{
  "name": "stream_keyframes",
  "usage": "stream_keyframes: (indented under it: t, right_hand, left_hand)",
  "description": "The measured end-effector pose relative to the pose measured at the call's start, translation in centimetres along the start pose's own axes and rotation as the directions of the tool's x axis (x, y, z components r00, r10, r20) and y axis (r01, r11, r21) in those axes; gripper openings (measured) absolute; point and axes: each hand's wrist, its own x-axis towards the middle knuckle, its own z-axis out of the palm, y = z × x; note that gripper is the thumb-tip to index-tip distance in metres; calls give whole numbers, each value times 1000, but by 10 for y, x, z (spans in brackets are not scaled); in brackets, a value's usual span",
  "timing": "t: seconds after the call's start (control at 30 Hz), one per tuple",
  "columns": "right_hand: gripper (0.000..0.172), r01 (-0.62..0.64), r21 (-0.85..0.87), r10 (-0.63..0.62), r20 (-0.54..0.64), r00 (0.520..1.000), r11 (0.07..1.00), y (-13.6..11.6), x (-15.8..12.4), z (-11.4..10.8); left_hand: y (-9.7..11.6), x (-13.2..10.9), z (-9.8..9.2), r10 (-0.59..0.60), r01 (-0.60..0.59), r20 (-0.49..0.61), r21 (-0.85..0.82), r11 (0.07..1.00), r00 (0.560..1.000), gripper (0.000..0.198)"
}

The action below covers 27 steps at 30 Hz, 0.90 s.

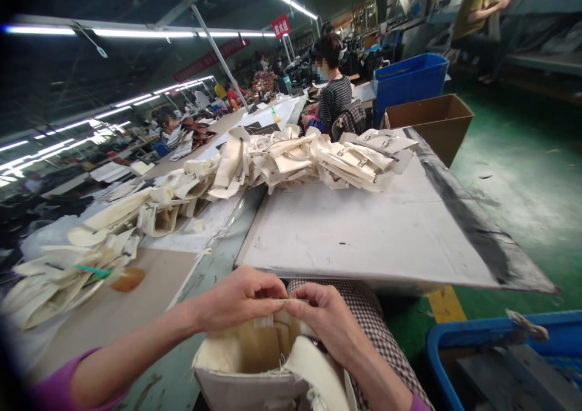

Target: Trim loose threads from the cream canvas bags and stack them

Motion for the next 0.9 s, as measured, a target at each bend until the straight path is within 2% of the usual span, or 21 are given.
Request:
stream_keyframes:
  t: [0.13, 0.27, 0.33, 0.53, 0.77, 0.9]
  right_hand:
    - [35, 8, -101, -5, 27, 1000, 995, -1, -2, -2]
    - [37, 24, -120, -21, 31, 999, 992, 3, 1, -4]
    - [38, 40, -116, -36, 36, 999, 992, 5, 2, -5]
    - [38, 55, -202, -54, 9, 998, 978, 11, 4, -6]
    - [31, 98, -281, -81, 69, 994, 955, 6, 7, -12]
    - [32, 123, -310, -111, 57, 992, 943, 10, 10, -13]
  left_hand:
    - [8, -2, 2, 81, -74, -13, 290, 954, 997, 25]
    - [20, 0, 6, 75, -67, 10, 571, 818, 997, 23]
    - [26, 2, 8, 101, -110, 52, 652, 750, 994, 18]
    - [27, 10, 13, 200, -251, 157, 712, 656, 967, 16]
    - [11, 14, 25, 349, -300, 118, 792, 531, 930, 9]
    - [10, 17, 27, 373, -307, 114, 804, 509, 921, 9]
